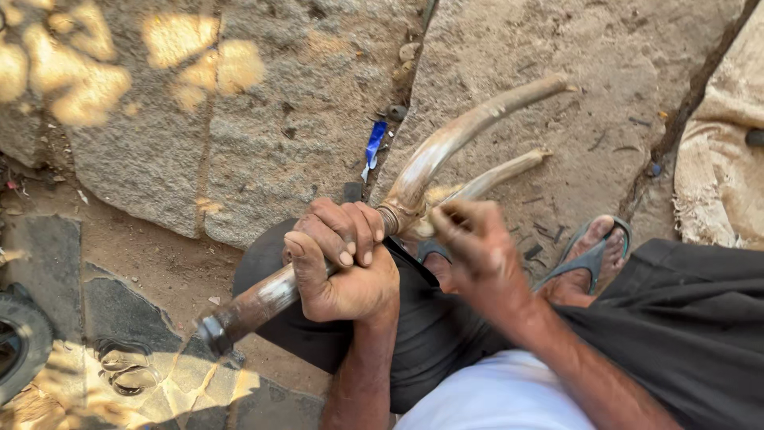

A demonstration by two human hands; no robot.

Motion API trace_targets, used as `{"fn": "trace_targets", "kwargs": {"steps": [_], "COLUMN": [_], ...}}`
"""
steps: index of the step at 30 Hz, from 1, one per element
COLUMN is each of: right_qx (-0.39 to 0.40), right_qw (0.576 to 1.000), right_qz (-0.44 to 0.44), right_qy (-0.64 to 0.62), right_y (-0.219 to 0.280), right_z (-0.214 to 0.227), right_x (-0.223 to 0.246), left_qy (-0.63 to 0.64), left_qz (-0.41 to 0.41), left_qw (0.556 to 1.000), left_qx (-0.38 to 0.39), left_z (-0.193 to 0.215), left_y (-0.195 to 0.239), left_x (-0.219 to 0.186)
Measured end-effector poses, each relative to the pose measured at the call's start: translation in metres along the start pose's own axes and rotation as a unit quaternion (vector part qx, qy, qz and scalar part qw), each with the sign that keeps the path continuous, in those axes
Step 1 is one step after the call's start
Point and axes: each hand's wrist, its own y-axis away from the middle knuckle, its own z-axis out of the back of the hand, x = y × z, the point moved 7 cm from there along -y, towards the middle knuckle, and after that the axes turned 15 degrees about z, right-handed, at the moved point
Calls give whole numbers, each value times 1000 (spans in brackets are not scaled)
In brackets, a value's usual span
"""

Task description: The person sits on the ground and uses a small metal scraper to remove rust and debris from a curved metal bicycle fork. They rotate the fork to access different surfaces and continue scraping along the tines and stem.

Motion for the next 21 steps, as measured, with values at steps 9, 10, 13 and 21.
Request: {"fn": "trace_targets", "kwargs": {"steps": [9, 10, 13, 21], "right_qx": [73, 68, 90, 73], "right_qw": [997, 997, 993, 995], "right_qz": [4, 22, 45, 30], "right_qy": [29, 35, 57, 66], "right_y": [6, 8, 12, 6], "right_z": [-10, -11, -12, -4], "right_x": [-2, -2, 2, 4], "left_qy": [21, 13, 35, 39], "left_qz": [18, 16, 29, 27], "left_qw": [999, 999, 999, 999], "left_qx": [-38, -42, -22, -5], "left_z": [11, 13, 14, 7], "left_y": [-2, -1, 2, 5], "left_x": [0, 1, 2, 2]}}
